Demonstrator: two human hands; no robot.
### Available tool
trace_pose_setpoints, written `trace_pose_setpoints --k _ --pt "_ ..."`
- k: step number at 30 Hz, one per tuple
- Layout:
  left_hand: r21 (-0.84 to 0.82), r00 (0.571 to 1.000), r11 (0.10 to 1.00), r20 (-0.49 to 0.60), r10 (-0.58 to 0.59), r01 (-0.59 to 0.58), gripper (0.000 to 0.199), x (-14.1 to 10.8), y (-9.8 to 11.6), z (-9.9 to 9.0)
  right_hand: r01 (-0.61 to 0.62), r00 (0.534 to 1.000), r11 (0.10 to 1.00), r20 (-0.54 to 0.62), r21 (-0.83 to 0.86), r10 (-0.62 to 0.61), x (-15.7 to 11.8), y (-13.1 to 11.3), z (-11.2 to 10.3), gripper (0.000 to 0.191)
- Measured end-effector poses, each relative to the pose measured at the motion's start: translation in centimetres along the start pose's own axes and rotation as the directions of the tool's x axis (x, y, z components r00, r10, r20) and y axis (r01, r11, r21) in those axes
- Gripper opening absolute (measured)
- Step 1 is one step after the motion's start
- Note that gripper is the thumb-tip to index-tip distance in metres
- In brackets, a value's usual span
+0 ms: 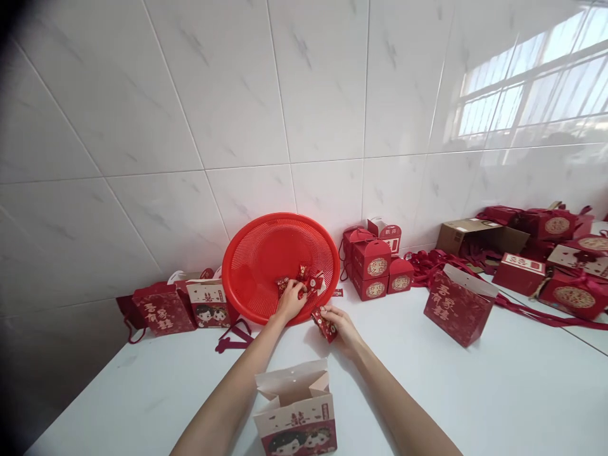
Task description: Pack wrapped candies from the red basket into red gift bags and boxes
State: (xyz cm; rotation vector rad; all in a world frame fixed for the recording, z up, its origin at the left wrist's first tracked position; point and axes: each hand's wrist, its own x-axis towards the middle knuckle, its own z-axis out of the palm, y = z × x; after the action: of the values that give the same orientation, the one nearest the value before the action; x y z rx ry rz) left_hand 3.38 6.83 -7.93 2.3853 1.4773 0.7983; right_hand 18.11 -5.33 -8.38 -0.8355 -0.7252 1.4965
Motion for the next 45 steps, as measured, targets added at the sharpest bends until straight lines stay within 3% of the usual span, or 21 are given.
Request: trace_pose_setpoints --k 6,15,25,27,30,35,40,45 --pt "-0.046 0.998 0.998 -0.048 0.038 -0.040 0.012 0.4 -0.6 0.4 -0.048 0.999 0.996 0.013 0.075 0.047 -0.8 2.1 1.2 0.031" --pt "-0.211 0.980 0.975 -0.195 0.033 -0.075 0.016 -1.2 -1.2 -0.2 -0.055 0.998 0.988 0.026 0.143 0.052 -1.1 1.5 0.9 0.035" --pt "-0.340 0.968 0.923 -0.227 0.107 -0.181 0.020 -5.8 1.7 -2.5 -0.049 0.995 0.992 0.088 0.114 0.040 -1.2 1.7 1.0 0.030" --pt "-0.427 0.975 0.887 -0.199 0.099 -0.177 0.019 -7.0 2.1 -2.6 -0.037 0.995 0.994 0.097 0.105 0.027 -1.2 1.8 0.9 0.031" --pt "-0.605 0.995 0.794 -0.101 -0.008 -0.055 0.022 -8.7 2.5 -2.3 0.000 0.995 0.995 0.096 0.096 -0.010 -1.1 2.1 0.9 0.035" --pt "-0.829 0.983 0.538 0.069 -0.169 0.151 0.039 -10.7 3.0 -0.7 0.109 0.991 0.993 0.073 0.044 -0.112 -1.3 2.6 1.2 0.039" --pt "-0.837 0.984 0.532 0.039 -0.176 0.128 0.035 -11.3 3.1 0.2 0.192 0.981 0.980 0.047 -0.046 -0.190 -1.2 3.2 1.3 0.031" --pt "-0.889 0.968 0.443 0.002 -0.250 0.116 0.040 -11.0 3.0 0.1 0.185 0.981 0.979 0.069 -0.079 -0.180 -0.9 3.6 1.1 0.039"
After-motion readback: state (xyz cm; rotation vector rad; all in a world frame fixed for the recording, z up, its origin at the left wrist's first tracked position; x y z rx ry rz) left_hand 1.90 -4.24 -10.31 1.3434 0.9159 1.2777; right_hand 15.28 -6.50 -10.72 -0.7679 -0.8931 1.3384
